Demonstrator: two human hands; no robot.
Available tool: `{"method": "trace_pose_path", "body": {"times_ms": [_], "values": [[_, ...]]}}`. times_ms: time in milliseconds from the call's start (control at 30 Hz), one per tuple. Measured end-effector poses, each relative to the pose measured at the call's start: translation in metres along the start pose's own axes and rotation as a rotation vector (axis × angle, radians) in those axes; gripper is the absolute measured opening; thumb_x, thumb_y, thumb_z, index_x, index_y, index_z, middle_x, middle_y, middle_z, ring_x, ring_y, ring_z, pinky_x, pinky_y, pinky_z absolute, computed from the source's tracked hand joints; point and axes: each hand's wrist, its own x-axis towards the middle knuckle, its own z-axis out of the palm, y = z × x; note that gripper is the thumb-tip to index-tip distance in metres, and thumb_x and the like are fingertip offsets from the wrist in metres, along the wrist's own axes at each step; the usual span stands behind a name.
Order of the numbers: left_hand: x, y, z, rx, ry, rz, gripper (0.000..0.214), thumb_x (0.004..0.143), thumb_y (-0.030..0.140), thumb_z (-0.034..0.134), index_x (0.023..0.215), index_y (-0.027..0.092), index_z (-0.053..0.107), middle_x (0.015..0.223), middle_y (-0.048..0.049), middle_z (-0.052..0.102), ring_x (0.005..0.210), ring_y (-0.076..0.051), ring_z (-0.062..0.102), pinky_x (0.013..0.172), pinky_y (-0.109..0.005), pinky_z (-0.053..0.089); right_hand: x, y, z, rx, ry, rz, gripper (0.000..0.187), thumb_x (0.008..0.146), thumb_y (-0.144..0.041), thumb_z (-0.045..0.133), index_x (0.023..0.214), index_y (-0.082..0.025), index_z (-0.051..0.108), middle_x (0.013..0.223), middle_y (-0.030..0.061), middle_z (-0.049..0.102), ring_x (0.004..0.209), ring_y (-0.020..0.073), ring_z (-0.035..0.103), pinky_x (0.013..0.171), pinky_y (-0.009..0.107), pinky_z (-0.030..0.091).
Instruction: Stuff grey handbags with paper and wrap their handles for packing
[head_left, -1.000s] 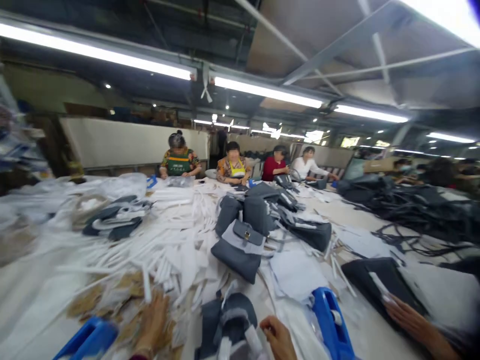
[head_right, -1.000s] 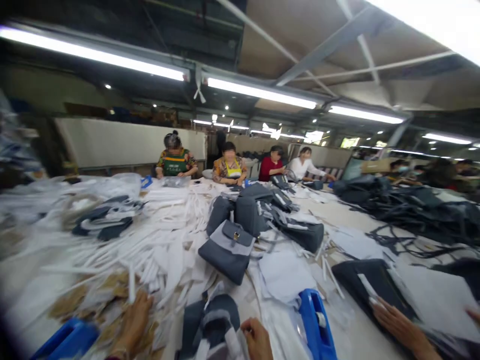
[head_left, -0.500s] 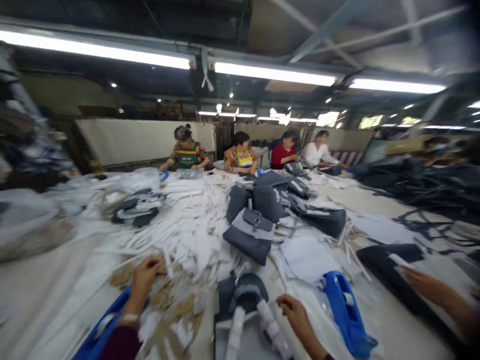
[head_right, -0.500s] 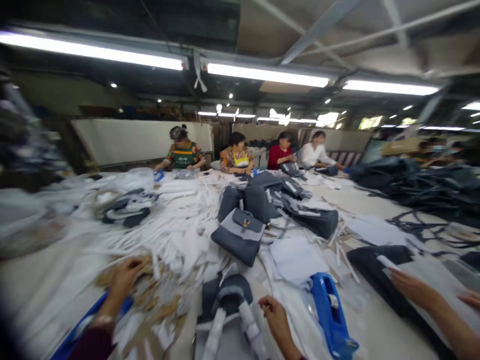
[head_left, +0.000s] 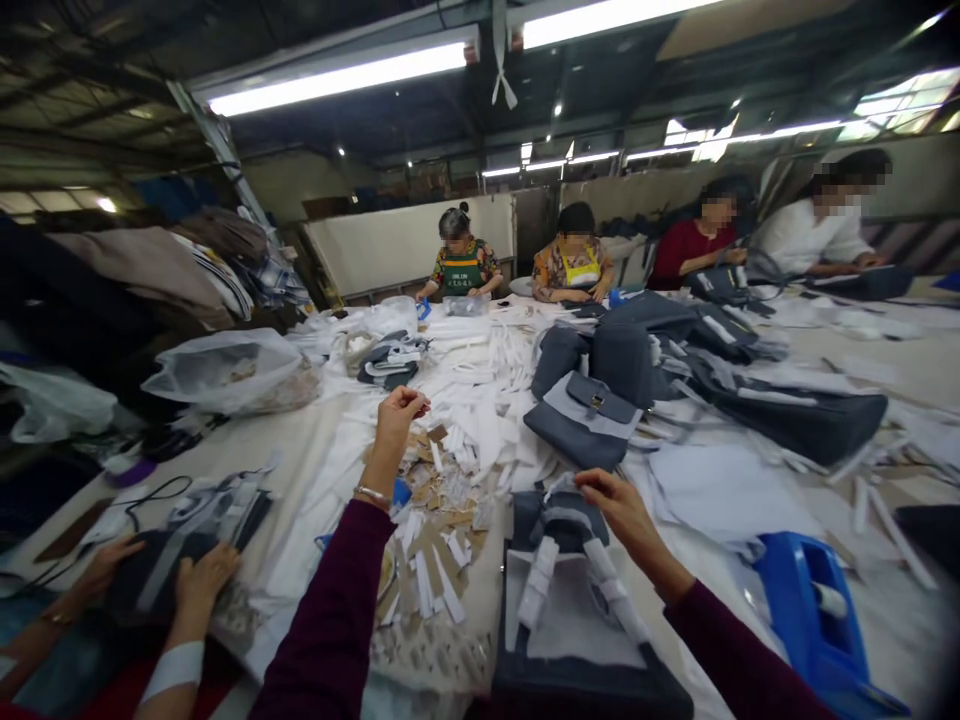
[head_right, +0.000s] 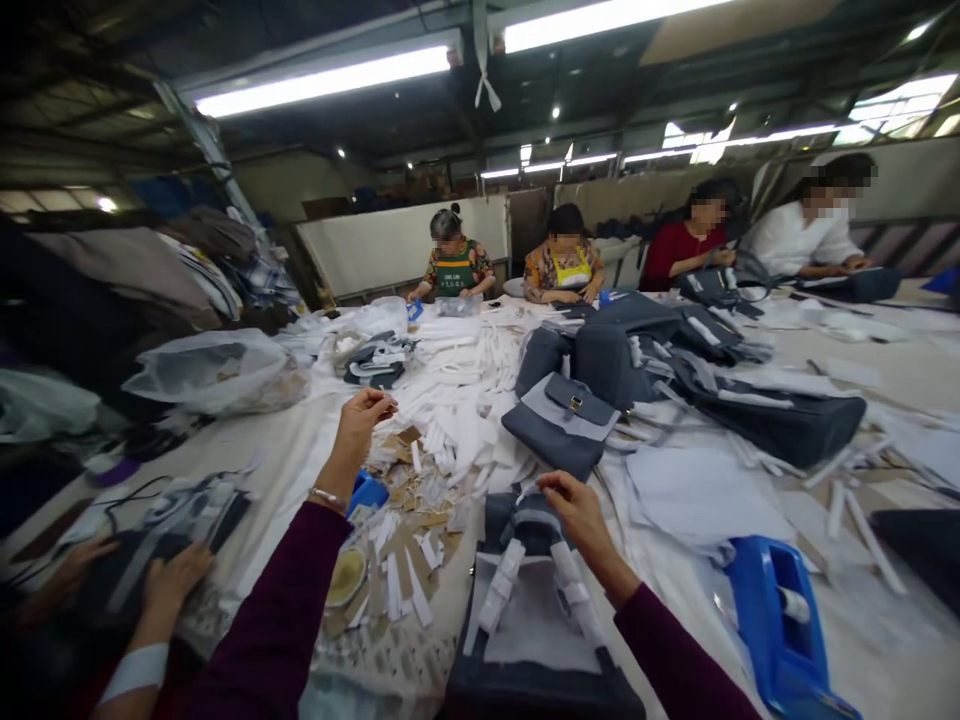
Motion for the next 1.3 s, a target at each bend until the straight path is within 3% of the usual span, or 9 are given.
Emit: {"method": "trace_pose_path", "body": {"times_ms": [167, 333, 433, 567, 800, 967, 1100, 1300], "values": [[-0.011, 0.048, 0.034, -0.006, -0.091, 0.043, 0.027, 0.068, 0.039, 0.070, 0.075, 0.017, 0.057, 0.070, -0.0002, 0.064, 0.063, -0.012, 0.059, 0.063, -0.024, 0.047, 0.022, -0.068, 0.027, 0.056, -0.082, -0.206, 0.023, 0.074, -0.025, 0.054, 0.090, -0.016, 0.068, 0.085, 0.0031, 0.067, 0.073, 0.0145, 0.056, 0.068, 0.027, 0.044], [-0.035, 0.093, 0.074, 0.079, -0.216, 0.173, 0.019, 0.074, 0.036, 0.065, 0.072, 0.018, 0.058, 0.066, 0.0009, 0.062, 0.063, -0.013, 0.057, 0.062, -0.024, 0.046, 0.036, -0.118, 0.054, 0.104, -0.012, -0.399, 0.027, 0.070, -0.015, 0.059, 0.096, -0.018, 0.064, 0.089, 0.0003, 0.062, 0.069, 0.0108, 0.052, 0.068, 0.025, 0.043], [-0.051, 0.105, 0.091, 0.164, -0.300, 0.229, 0.017, 0.078, 0.036, 0.061, 0.072, 0.020, 0.058, 0.066, 0.0017, 0.061, 0.065, -0.014, 0.058, 0.063, -0.025, 0.046, 0.038, -0.125, 0.070, 0.055, 0.007, -0.424, 0.031, 0.066, -0.011, 0.066, 0.096, -0.020, 0.063, 0.091, -0.0004, 0.061, 0.069, 0.0111, 0.053, 0.066, 0.024, 0.042], [-0.067, 0.107, 0.101, 0.237, -0.320, 0.261, 0.022, 0.078, 0.043, 0.057, 0.069, 0.023, 0.057, 0.066, 0.0007, 0.060, 0.065, -0.018, 0.059, 0.061, -0.028, 0.047, 0.039, -0.109, 0.081, -0.033, 0.027, -0.389, 0.016, 0.064, -0.005, 0.063, 0.071, -0.019, 0.065, 0.072, -0.0029, 0.060, 0.070, 0.0128, 0.054, 0.067, 0.025, 0.037], [-0.081, 0.100, 0.110, 0.244, -0.283, 0.270, 0.030, 0.084, 0.051, 0.049, 0.070, 0.025, 0.050, 0.061, 0.0016, 0.056, 0.061, -0.018, 0.057, 0.062, -0.031, 0.048, 0.024, -0.101, 0.060, 0.177, 0.018, -0.241, 0.007, 0.067, -0.016, 0.064, 0.060, -0.017, 0.066, 0.060, -0.0022, 0.058, 0.062, 0.0124, 0.053, 0.060, 0.023, 0.037], [-0.089, 0.104, 0.128, 0.002, -0.365, 0.112, 0.028, 0.085, 0.050, 0.053, 0.076, 0.023, 0.047, 0.060, 0.0030, 0.058, 0.056, -0.017, 0.058, 0.059, -0.030, 0.048, 0.017, -0.106, 0.040, 0.420, -0.093, -0.160, 0.023, 0.068, -0.035, 0.069, 0.062, -0.014, 0.061, 0.052, -0.0042, 0.048, 0.051, 0.0086, 0.042, 0.052, 0.022, 0.030], [-0.095, 0.113, 0.143, -0.146, -0.398, 0.082, 0.025, 0.086, 0.043, 0.055, 0.078, 0.021, 0.046, 0.065, 0.0034, 0.058, 0.055, -0.014, 0.058, 0.058, -0.027, 0.048, 0.021, -0.103, 0.027, 0.601, -0.204, -0.151, 0.039, 0.057, -0.047, 0.079, 0.067, -0.014, 0.062, 0.059, -0.0023, 0.054, 0.052, 0.0078, 0.041, 0.052, 0.022, 0.029], [-0.104, 0.125, 0.156, -0.209, -0.407, 0.073, 0.020, 0.087, 0.037, 0.055, 0.081, 0.020, 0.046, 0.067, 0.0035, 0.058, 0.056, -0.012, 0.059, 0.059, -0.027, 0.050, 0.007, -0.124, -0.003, 0.579, -0.233, -0.092, 0.039, 0.064, -0.050, 0.075, 0.063, -0.014, 0.061, 0.054, -0.0038, 0.049, 0.049, 0.0065, 0.038, 0.051, 0.023, 0.027]]}}
